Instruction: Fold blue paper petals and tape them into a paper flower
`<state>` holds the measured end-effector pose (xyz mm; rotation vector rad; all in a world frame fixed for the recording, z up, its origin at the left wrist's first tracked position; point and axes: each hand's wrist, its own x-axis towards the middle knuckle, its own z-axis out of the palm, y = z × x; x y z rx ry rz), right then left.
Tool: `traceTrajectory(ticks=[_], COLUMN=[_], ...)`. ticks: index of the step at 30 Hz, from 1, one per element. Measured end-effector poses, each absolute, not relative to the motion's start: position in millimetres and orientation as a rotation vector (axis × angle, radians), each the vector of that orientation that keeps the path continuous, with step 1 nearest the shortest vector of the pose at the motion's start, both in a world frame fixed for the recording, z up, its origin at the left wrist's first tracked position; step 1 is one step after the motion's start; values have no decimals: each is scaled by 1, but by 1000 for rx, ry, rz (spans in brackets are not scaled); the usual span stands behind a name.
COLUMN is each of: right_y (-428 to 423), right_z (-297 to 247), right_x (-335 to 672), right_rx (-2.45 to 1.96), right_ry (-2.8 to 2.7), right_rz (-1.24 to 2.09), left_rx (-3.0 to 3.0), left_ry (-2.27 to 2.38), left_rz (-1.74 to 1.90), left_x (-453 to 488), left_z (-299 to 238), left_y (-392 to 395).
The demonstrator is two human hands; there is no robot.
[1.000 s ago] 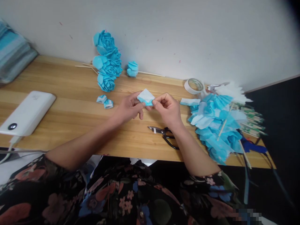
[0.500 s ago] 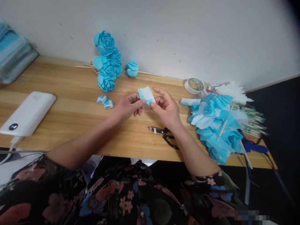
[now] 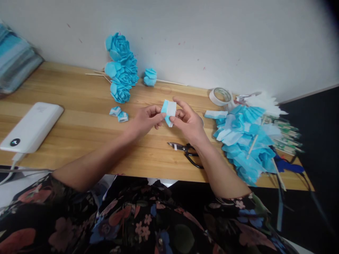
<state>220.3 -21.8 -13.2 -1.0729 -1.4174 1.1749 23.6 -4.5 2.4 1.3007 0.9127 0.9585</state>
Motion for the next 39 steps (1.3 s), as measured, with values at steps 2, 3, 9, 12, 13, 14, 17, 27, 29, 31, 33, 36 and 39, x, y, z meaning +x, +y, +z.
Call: traceTrajectory(ticks=[2,3,9,12,13,14,17,27,29,31,33,36,39], right_y=[-22,-23,-23,-22,-22,-22,-24,-26,-26,-26,-25,-24,-25], right_z=[-13,-12,-11,-9,-8,-6,-2,4,5,5,4,2,2], right_x=[220,220,220,221,221,221,219,216,217,217,218,220,221], right_rx=[-1085,-1088,-1071,-1048,-1052,-1065,-1119,-1128,-1129,-1128,-1127,-1135,-1137], right_ry=[-1414,-1410,-1378,-1354,-1347,-1341,-1318,-1358,-1395,-1410,-1408,-1412,-1472], right_rz=[1154,1145,1192,1264,1279,1290,1330,1128,1101,1106,1095,1008,892], left_rx=[1315,1322,1273,1261,1285,1319,1429,1499,1493,1489,1485,1466,1427], left_ry=[871,854,894,897,897,901,934,890,901,931,960,965,956], left_rz=[950,940,973,940,909,874,788,776,784,781,772,762,762], left_x=[24,24,24,23,22,21,21,21,21,20,21,21,21], left_z=[1,0,-6,-4,-2,-1,3,4,3,3,2,5,8], left_y=[-5,-6,-6,-6,-6,-6,-6,-6,-6,-5,-5,-6,-6])
